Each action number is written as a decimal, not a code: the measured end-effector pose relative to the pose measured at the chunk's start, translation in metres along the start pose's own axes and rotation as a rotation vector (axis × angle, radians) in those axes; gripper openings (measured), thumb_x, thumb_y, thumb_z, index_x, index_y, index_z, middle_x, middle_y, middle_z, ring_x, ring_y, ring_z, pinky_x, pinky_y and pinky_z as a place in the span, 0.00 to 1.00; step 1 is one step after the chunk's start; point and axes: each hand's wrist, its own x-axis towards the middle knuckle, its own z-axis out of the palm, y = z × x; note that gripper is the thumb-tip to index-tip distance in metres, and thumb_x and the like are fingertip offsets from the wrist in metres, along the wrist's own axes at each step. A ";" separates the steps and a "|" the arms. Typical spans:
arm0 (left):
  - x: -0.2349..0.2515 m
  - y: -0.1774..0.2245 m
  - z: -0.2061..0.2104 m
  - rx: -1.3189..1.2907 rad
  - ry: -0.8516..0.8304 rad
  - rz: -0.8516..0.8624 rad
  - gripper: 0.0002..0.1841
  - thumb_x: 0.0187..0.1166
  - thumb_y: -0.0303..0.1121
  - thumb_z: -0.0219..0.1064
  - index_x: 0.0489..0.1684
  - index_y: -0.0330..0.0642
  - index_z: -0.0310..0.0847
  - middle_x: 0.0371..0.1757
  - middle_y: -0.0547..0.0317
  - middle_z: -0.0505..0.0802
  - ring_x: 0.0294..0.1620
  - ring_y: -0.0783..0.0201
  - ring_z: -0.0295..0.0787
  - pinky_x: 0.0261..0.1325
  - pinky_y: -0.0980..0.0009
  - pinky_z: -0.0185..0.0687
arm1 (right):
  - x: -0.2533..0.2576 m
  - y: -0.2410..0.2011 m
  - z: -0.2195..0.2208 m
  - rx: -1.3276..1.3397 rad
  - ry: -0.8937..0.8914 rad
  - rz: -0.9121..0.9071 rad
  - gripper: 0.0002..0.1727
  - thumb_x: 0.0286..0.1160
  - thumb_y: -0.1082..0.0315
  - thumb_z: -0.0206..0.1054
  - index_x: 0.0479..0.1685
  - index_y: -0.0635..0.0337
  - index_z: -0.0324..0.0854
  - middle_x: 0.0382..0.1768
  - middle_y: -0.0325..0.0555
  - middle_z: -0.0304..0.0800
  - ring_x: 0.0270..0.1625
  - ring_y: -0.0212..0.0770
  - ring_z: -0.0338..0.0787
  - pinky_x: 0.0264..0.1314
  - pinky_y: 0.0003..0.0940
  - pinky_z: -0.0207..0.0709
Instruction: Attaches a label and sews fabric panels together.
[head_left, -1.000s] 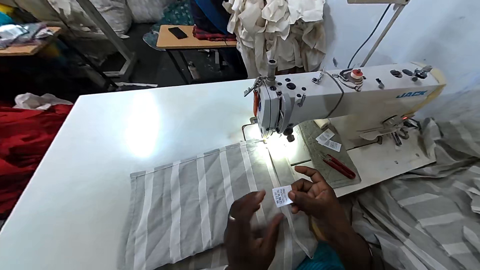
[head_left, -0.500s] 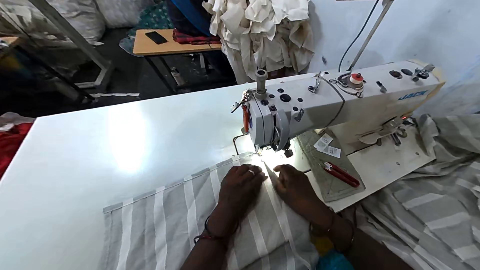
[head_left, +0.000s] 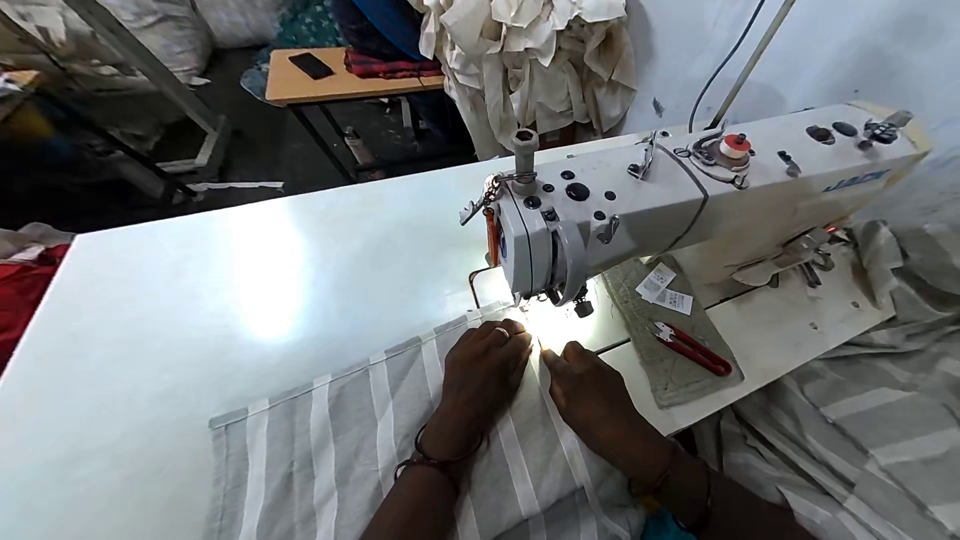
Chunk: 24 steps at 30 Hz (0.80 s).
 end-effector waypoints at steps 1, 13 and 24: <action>0.001 -0.003 0.000 -0.007 -0.010 0.000 0.13 0.78 0.39 0.64 0.39 0.47 0.96 0.49 0.60 0.96 0.53 0.58 0.94 0.52 0.59 0.89 | 0.002 -0.001 0.000 -0.005 -0.007 0.003 0.14 0.70 0.70 0.71 0.54 0.58 0.94 0.35 0.50 0.86 0.35 0.45 0.91 0.32 0.37 0.86; 0.041 -0.045 0.004 0.085 -0.005 -0.051 0.09 0.66 0.36 0.70 0.29 0.38 0.91 0.41 0.47 0.94 0.51 0.44 0.92 0.49 0.45 0.86 | -0.034 0.038 0.006 0.310 0.243 0.033 0.18 0.80 0.52 0.67 0.58 0.50 0.93 0.39 0.44 0.91 0.33 0.37 0.90 0.33 0.34 0.87; 0.017 -0.049 0.008 0.139 -0.240 -0.331 0.23 0.71 0.48 0.69 0.49 0.34 0.90 0.53 0.37 0.94 0.61 0.38 0.90 0.68 0.37 0.78 | -0.049 0.044 -0.002 0.791 0.321 0.079 0.09 0.73 0.73 0.72 0.47 0.65 0.93 0.36 0.50 0.92 0.34 0.34 0.90 0.39 0.25 0.86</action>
